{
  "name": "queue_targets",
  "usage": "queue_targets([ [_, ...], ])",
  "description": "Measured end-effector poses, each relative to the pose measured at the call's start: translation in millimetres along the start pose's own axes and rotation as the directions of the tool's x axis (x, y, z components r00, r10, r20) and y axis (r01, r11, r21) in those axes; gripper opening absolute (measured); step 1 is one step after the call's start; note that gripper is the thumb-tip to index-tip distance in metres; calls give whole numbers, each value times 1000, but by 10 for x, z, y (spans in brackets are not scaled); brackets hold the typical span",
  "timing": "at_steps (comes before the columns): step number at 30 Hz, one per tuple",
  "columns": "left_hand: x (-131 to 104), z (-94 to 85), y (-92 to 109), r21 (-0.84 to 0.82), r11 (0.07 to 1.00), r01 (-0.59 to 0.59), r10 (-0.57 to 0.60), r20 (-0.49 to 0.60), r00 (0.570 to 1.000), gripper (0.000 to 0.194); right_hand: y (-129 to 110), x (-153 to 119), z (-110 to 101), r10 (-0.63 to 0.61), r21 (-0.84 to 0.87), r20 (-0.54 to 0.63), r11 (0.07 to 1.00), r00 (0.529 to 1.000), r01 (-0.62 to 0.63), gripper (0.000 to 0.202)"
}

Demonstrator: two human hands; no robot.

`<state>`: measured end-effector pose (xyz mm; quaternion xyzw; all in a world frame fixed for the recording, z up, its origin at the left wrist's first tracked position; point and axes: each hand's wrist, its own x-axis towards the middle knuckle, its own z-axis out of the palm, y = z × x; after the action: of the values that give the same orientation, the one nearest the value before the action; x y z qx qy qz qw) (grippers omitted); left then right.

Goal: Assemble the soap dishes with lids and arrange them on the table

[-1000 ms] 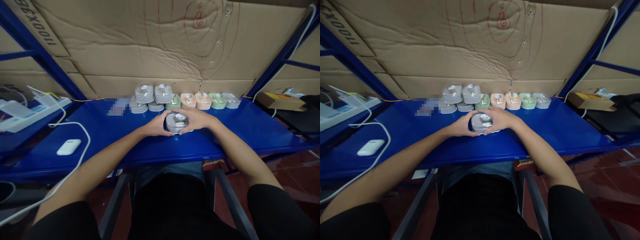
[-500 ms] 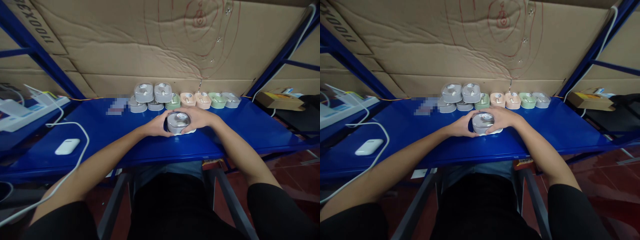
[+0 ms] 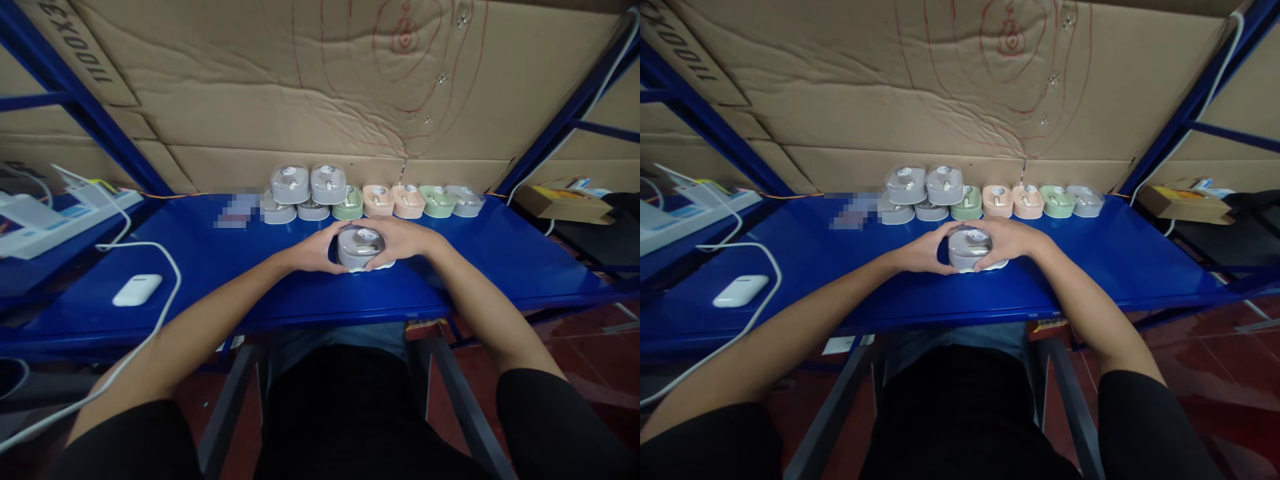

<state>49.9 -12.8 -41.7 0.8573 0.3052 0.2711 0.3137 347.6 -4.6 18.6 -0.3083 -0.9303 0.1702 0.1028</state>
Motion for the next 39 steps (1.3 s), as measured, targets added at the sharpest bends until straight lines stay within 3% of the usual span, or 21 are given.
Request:
queue_targets([
  [9,-24,-71,93,29,999,36,-37,53,998,121,-22,-3,95,44,-79,-10,996,999,-44,124],
  [17,-45,-49,-17,115,991,60,-51,-80,995,107,-338,24,123,261,-234,-42,936,964,-264,115],
  [20,-47,-66,-99,165,984,72,-40,-193,980,94,-346,-17,45,273,-240,-54,930,961,-277,106],
  [24,-39,-97,-130,259,961,98,-21,-286,958,58,-294,-74,-67,250,-291,-125,916,960,-276,90],
  [27,-38,-79,-76,262,959,111,-39,-266,963,34,-282,-78,-92,270,-327,-192,889,944,-320,85],
  [31,-47,-23,26,215,973,87,-31,-252,967,31,-317,-32,-10,232,-338,-262,887,937,-314,89],
  [36,-70,-6,104,211,977,13,24,-172,985,27,-404,-14,117,155,-323,-150,926,977,-196,100],
  [39,-79,-15,119,245,970,1,33,-132,991,29,-407,-139,106,205,-361,-108,904,973,-230,96],
])
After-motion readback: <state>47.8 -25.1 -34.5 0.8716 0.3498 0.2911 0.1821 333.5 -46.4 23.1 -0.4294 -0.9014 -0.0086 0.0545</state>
